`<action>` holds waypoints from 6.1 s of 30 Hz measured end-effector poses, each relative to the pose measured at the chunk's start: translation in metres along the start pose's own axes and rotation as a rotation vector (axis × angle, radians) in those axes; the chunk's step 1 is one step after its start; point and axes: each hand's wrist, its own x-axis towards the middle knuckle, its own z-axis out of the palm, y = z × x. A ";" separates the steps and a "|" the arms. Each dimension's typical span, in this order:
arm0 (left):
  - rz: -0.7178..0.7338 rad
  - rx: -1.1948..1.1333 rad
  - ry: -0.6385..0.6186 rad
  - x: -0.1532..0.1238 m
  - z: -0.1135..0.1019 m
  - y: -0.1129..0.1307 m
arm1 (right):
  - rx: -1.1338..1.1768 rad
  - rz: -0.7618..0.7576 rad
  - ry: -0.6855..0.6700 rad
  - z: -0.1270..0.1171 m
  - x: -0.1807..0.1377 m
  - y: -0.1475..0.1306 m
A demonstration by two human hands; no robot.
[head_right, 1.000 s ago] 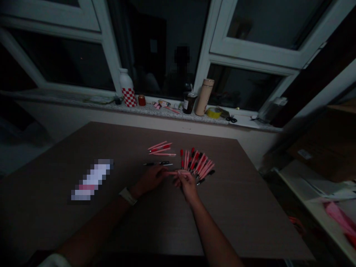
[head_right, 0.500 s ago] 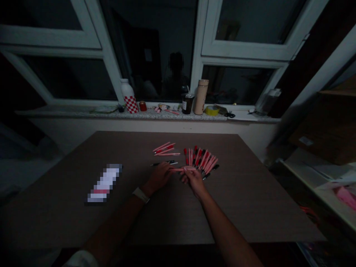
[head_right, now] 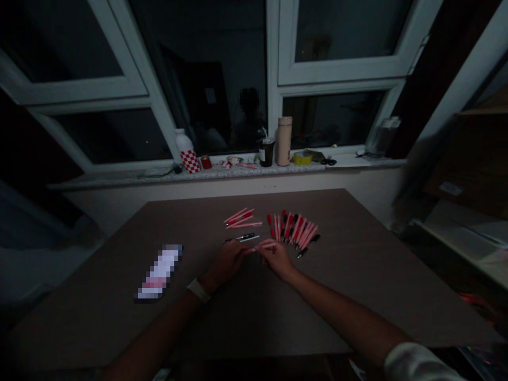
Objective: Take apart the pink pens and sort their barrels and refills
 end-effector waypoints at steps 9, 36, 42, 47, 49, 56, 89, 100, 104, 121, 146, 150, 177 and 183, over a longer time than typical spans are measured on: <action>0.014 0.116 -0.016 -0.003 -0.005 0.001 | 0.084 -0.014 -0.003 0.007 0.005 0.007; 0.117 0.074 -0.029 -0.005 -0.004 -0.013 | 0.103 0.191 -0.286 -0.019 -0.009 -0.011; 0.033 0.053 0.037 -0.006 -0.006 -0.020 | 0.130 0.166 -0.231 -0.018 -0.010 -0.010; -0.196 0.052 0.035 -0.004 -0.007 -0.026 | 0.168 0.193 -0.149 -0.014 -0.004 -0.004; -0.239 0.050 0.014 -0.002 -0.007 -0.027 | 0.187 0.201 -0.117 -0.012 -0.002 -0.001; -0.260 -0.035 0.066 0.000 -0.011 -0.023 | 0.311 0.239 -0.012 -0.008 0.010 0.004; -0.482 0.033 -0.133 -0.008 0.003 -0.030 | 0.266 0.253 -0.178 -0.007 0.019 0.007; -0.453 0.004 -0.111 -0.006 0.007 -0.031 | 0.225 0.214 -0.186 -0.005 0.019 0.008; -0.450 -0.016 -0.044 -0.006 0.001 -0.021 | 0.177 0.211 -0.158 -0.005 0.018 0.009; -0.386 -0.070 -0.051 -0.003 -0.003 0.000 | -0.055 0.135 -0.172 -0.001 0.014 0.007; -0.352 0.187 0.062 -0.005 0.003 -0.019 | -0.082 0.120 -0.096 0.003 0.012 0.007; -0.458 0.222 0.039 -0.003 0.003 -0.029 | -0.093 0.121 -0.089 0.003 0.012 0.006; -0.488 0.131 0.147 0.003 0.006 -0.042 | 0.069 0.129 0.026 0.003 0.014 0.014; -0.440 0.065 0.275 0.007 0.001 -0.034 | 0.065 0.124 0.025 0.003 0.013 0.014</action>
